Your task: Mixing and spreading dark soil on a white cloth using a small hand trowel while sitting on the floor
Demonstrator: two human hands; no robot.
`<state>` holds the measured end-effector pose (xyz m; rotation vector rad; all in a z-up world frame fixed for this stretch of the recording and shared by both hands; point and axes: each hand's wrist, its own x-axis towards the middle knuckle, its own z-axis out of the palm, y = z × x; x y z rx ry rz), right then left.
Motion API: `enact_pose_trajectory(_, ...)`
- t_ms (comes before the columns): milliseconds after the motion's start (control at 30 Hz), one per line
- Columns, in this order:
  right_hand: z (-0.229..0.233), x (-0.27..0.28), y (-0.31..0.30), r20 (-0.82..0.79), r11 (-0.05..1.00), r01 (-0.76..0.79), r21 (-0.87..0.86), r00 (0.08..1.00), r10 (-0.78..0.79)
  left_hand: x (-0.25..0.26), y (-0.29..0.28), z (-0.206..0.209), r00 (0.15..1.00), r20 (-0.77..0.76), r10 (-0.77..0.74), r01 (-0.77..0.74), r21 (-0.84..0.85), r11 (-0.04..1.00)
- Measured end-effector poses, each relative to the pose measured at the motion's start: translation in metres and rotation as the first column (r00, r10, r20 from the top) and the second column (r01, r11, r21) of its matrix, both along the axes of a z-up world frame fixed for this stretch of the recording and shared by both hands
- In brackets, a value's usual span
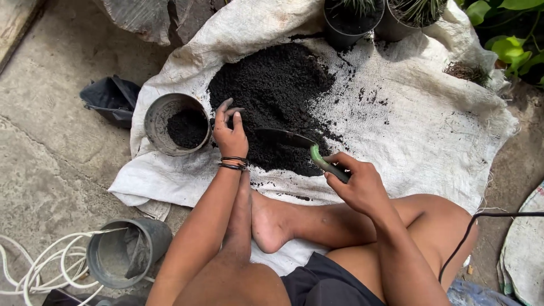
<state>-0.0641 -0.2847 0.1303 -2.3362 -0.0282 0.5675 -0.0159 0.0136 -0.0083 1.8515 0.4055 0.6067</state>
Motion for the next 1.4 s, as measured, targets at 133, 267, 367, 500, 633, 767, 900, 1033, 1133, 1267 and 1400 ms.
enact_pose_trajectory(133,-0.021,0.012,0.015,0.042,0.99,-0.091,-0.106,0.994,0.096,0.003,-0.001,0.005,1.0,0.031,-0.002,0.004,-0.068,0.998)
enact_pose_trajectory(267,-0.043,0.023,0.025,0.093,0.999,0.006,-0.039,0.996,-0.003,0.002,-0.001,0.001,0.996,0.084,-0.034,0.05,-0.196,0.979)
enact_pose_trajectory(367,-0.043,0.031,0.026,0.018,0.974,0.114,0.194,0.993,-0.12,0.007,0.002,-0.002,0.991,0.131,-0.032,0.062,-0.231,0.971)
enact_pose_trajectory(500,-0.04,0.017,0.023,-0.264,0.769,0.331,0.548,0.94,-0.216,0.0,-0.002,0.006,0.969,0.232,-0.086,0.156,-0.302,0.941)
enact_pose_trajectory(633,-0.05,0.006,0.033,-0.474,0.585,0.48,0.654,0.862,-0.177,0.001,-0.013,0.02,0.936,0.322,-0.143,0.236,-0.272,0.933)
enact_pose_trajectory(767,-0.057,-0.004,0.049,-0.547,0.49,0.507,0.709,0.834,-0.07,-0.004,-0.027,0.035,0.89,0.344,-0.298,0.339,-0.065,0.938)
enact_pose_trajectory(900,-0.06,-0.004,0.056,-0.526,0.487,0.463,0.741,0.85,-0.008,-0.004,-0.026,0.029,0.855,0.358,-0.375,0.396,0.015,0.918)
enact_pose_trajectory(1033,-0.061,0.0,0.052,-0.522,0.469,0.461,0.753,0.853,0.0,-0.002,-0.02,0.025,0.852,0.378,-0.363,0.382,0.025,0.924)
enact_pose_trajectory(1133,-0.06,0.002,0.047,-0.621,0.436,0.565,0.7,0.784,-0.02,-0.002,-0.019,0.023,0.856,0.364,-0.367,0.389,0.015,0.921)
enact_pose_trajectory(1267,-0.058,0.004,0.043,-0.709,0.337,0.664,0.668,0.705,0.016,-0.003,-0.025,0.022,0.838,0.346,-0.422,0.439,0.031,0.898)
enact_pose_trajectory(1400,-0.048,0.006,0.044,-0.753,0.291,0.709,0.642,0.654,0.068,-0.006,-0.026,0.025,0.815,0.317,-0.485,0.486,0.081,0.87)
